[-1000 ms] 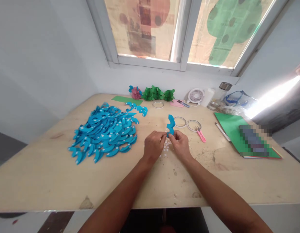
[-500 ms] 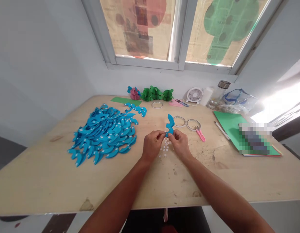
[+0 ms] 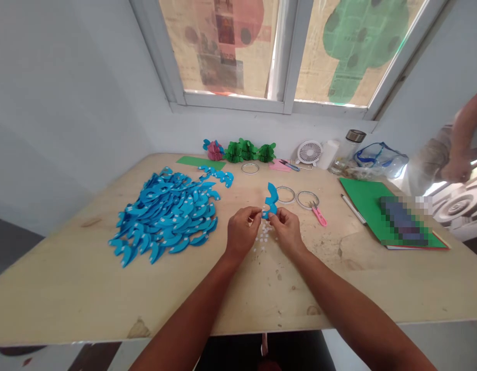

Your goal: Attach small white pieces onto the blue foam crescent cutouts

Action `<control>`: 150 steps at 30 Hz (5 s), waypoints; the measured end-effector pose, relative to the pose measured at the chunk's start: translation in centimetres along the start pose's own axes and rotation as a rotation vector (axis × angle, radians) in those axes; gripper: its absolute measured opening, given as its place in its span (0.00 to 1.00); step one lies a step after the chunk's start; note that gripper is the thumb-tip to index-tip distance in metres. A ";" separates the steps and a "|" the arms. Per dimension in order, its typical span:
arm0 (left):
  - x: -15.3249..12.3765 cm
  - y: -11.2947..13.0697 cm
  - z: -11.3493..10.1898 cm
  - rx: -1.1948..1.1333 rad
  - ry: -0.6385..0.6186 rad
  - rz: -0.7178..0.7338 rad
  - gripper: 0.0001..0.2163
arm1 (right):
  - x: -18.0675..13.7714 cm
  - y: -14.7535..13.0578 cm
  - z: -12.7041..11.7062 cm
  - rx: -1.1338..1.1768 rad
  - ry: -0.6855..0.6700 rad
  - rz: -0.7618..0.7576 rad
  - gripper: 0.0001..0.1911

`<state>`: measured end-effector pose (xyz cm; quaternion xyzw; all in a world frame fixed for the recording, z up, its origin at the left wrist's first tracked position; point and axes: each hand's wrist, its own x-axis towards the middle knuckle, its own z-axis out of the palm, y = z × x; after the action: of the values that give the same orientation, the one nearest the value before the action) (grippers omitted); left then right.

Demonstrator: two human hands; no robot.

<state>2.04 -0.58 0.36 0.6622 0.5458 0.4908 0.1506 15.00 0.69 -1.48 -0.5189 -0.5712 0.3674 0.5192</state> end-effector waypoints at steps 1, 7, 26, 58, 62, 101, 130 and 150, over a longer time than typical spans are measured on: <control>-0.1 0.1 0.0 0.006 0.015 0.015 0.06 | 0.0 0.0 0.0 -0.006 0.006 -0.007 0.13; -0.1 0.3 0.1 0.010 -0.041 -0.004 0.04 | -0.3 -0.6 0.0 -0.068 0.016 -0.045 0.14; 0.5 -0.3 -0.1 -0.201 -0.123 -0.181 0.06 | -0.5 -1.4 -0.2 -0.281 0.027 -0.104 0.14; 0.2 0.0 -0.2 0.040 -0.071 0.035 0.06 | -0.1 -0.5 0.0 -0.206 0.062 -0.041 0.15; -0.1 -0.1 0.2 0.189 -0.094 0.138 0.08 | -0.4 -0.9 -0.1 -0.315 0.055 -0.134 0.12; 1.0 -0.3 -0.5 -0.615 -0.231 -0.519 0.06 | -0.1 0.2 0.2 0.005 -0.046 -0.025 0.14; 0.7 0.0 0.0 -0.439 -0.125 -0.472 0.04 | -0.5 -0.5 0.1 -0.152 -0.038 -0.107 0.12; 1.0 -0.8 -0.7 -0.393 -0.240 -0.494 0.04 | 0.1 -0.4 0.0 0.183 -0.010 0.095 0.13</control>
<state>0.95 0.37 0.56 0.5211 0.5631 0.4541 0.4529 14.89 0.67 -1.06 -0.4939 -0.5126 0.4446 0.5438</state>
